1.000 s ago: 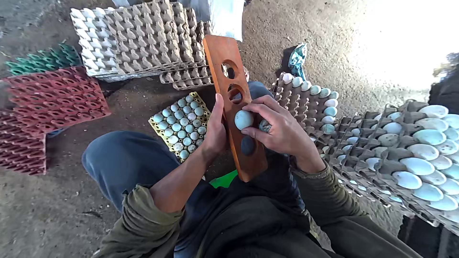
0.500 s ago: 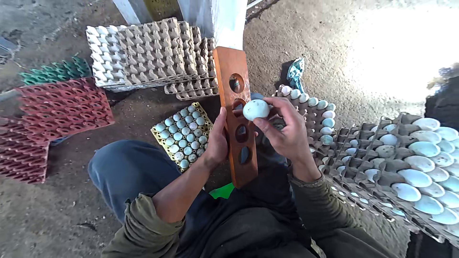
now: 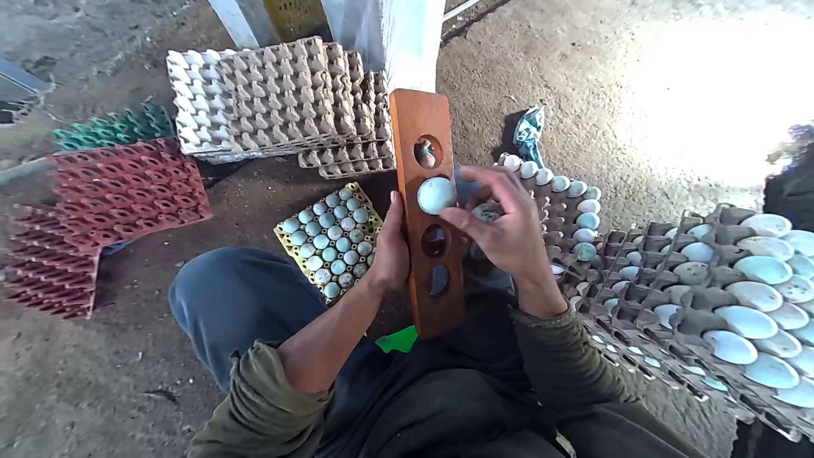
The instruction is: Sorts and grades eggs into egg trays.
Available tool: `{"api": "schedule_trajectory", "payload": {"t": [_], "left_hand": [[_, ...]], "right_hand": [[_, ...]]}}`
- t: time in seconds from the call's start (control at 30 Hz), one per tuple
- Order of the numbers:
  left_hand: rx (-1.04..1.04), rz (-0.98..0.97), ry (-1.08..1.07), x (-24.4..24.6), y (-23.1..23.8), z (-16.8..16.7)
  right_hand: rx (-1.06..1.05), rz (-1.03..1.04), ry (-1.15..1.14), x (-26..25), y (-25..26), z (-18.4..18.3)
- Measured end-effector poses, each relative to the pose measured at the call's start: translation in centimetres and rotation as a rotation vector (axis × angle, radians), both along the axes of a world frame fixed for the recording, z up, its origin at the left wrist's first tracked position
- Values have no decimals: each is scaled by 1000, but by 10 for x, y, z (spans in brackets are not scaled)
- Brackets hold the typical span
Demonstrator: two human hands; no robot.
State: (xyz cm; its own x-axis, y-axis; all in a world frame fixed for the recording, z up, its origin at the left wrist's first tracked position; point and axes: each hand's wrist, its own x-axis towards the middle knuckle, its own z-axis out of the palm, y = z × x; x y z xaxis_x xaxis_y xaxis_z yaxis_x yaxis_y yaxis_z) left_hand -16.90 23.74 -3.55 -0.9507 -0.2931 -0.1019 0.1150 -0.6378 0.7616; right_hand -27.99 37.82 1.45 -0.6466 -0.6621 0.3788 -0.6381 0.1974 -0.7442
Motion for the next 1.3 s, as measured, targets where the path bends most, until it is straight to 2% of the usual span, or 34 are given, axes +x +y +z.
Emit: {"api": "schedule_trajectory", "payload": {"t": [0.13, 0.3, 0.37, 0.47, 0.53, 0.63, 0.83, 0.9, 0.97, 1.07, 1.17, 1.3], "left_hand": [[58, 83, -43, 0, -6, 4], [102, 6, 89, -5, -17, -4], [114, 5, 120, -5, -18, -5], [92, 32, 127, -5, -18, -4], [93, 66, 115, -5, -15, -4], [133, 102, 115, -5, -13, -4], [319, 194, 61, 2, -14, 10], [373, 221, 26, 2, -11, 15], [447, 192, 113, 2, -9, 16], [544, 30, 333, 4, -10, 13], [664, -70, 394, 6, -8, 13], [586, -152, 359, 10, -7, 7]], "right_hand": [[26, -18, -154, -7, 18, -1], [53, 243, -586, 9, 23, -22], [50, 210, -573, 14, 20, -25], [31, 33, -385, 13, 15, -21], [94, -8, -324, 8, 14, -12], [247, 100, -399, -1, 15, -9], [342, 302, -555, -18, 27, -14], [394, 337, -514, -25, 30, -3], [470, 328, -417, -35, 32, 11], [563, 345, -210, -56, 33, 29], [657, 415, 57, -77, 29, 44], [794, 489, 317, -92, 15, 67]]}}
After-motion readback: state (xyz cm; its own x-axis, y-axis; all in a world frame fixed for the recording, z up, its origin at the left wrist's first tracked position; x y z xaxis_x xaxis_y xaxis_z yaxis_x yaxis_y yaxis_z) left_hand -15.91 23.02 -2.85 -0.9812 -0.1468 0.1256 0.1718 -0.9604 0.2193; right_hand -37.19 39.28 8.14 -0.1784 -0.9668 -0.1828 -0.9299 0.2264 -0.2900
